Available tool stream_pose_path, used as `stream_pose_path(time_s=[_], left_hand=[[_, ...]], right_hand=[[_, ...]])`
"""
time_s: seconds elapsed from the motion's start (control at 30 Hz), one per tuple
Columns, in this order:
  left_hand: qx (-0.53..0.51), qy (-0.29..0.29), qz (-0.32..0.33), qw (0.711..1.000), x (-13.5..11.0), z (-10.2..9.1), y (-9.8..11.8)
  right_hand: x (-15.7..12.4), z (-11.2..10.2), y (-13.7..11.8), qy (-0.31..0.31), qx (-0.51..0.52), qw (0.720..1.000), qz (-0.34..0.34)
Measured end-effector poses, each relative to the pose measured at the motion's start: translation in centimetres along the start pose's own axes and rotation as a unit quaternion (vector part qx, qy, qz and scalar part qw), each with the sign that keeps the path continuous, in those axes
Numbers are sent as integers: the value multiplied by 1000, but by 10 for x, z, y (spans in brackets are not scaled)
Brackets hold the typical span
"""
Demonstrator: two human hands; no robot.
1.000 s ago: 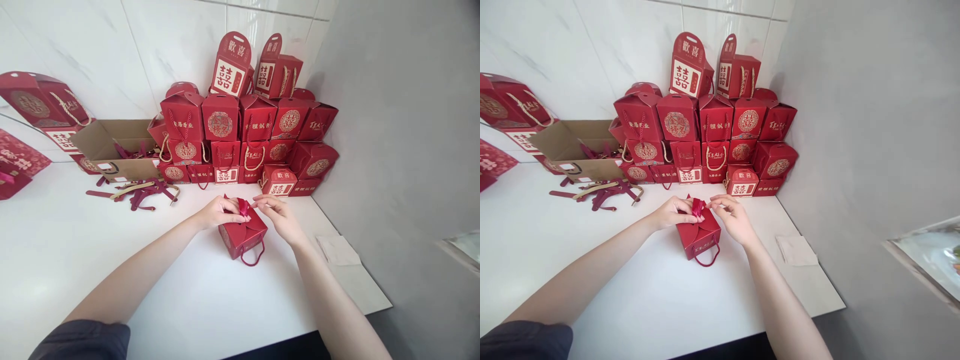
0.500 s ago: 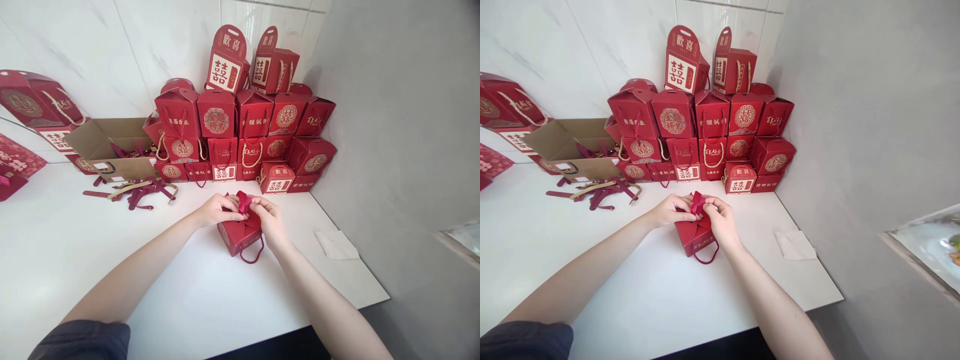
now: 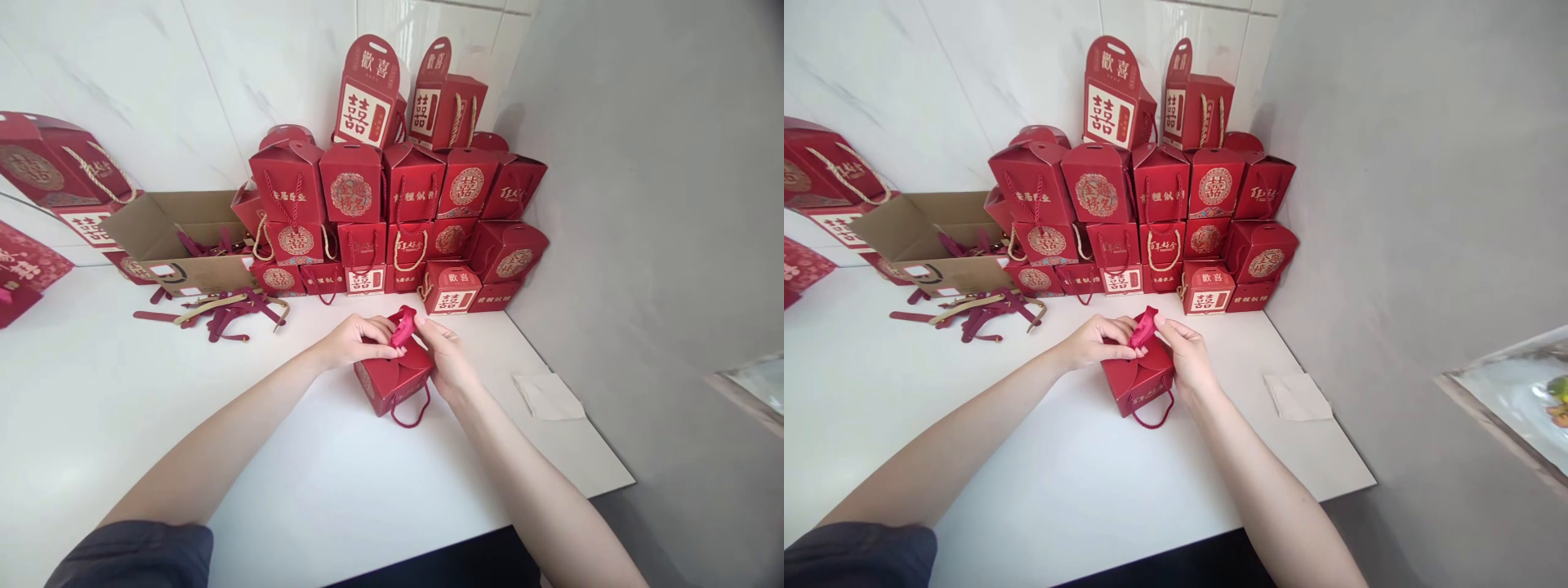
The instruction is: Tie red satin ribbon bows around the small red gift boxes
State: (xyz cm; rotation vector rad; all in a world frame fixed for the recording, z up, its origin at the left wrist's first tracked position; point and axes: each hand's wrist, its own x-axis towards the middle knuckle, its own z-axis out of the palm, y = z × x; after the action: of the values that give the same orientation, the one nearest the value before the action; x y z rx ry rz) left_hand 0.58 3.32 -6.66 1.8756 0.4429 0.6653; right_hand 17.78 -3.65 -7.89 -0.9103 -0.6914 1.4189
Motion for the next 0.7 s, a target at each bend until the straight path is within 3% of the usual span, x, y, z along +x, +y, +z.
stream_pose_path(time_s=[0.23, 0.37, 0.47, 0.57, 0.63, 0.7], left_hand=[[0, -4, -5, 1000, 0, 0, 1], [7, -6, -19, 1000, 0, -2, 2], [12, -23, -24, 999, 1, -4, 5], [20, -43, -19, 999, 1, -6, 10], [46, -55, -20, 997, 1, -8, 15], [87, -51, -27, 995, 1, -10, 20]], right_hand=[[14, -18, -18, 145, 108, 984, 12], [8, -22, -37, 147, 143, 976, -71], [-8, -14, -46, 116, 92, 971, -190], [-31, 8, -47, 60, -36, 951, -300], [-45, 27, -42, -15, -144, 922, -360], [-54, 46, -32, -129, -254, 869, -406]])
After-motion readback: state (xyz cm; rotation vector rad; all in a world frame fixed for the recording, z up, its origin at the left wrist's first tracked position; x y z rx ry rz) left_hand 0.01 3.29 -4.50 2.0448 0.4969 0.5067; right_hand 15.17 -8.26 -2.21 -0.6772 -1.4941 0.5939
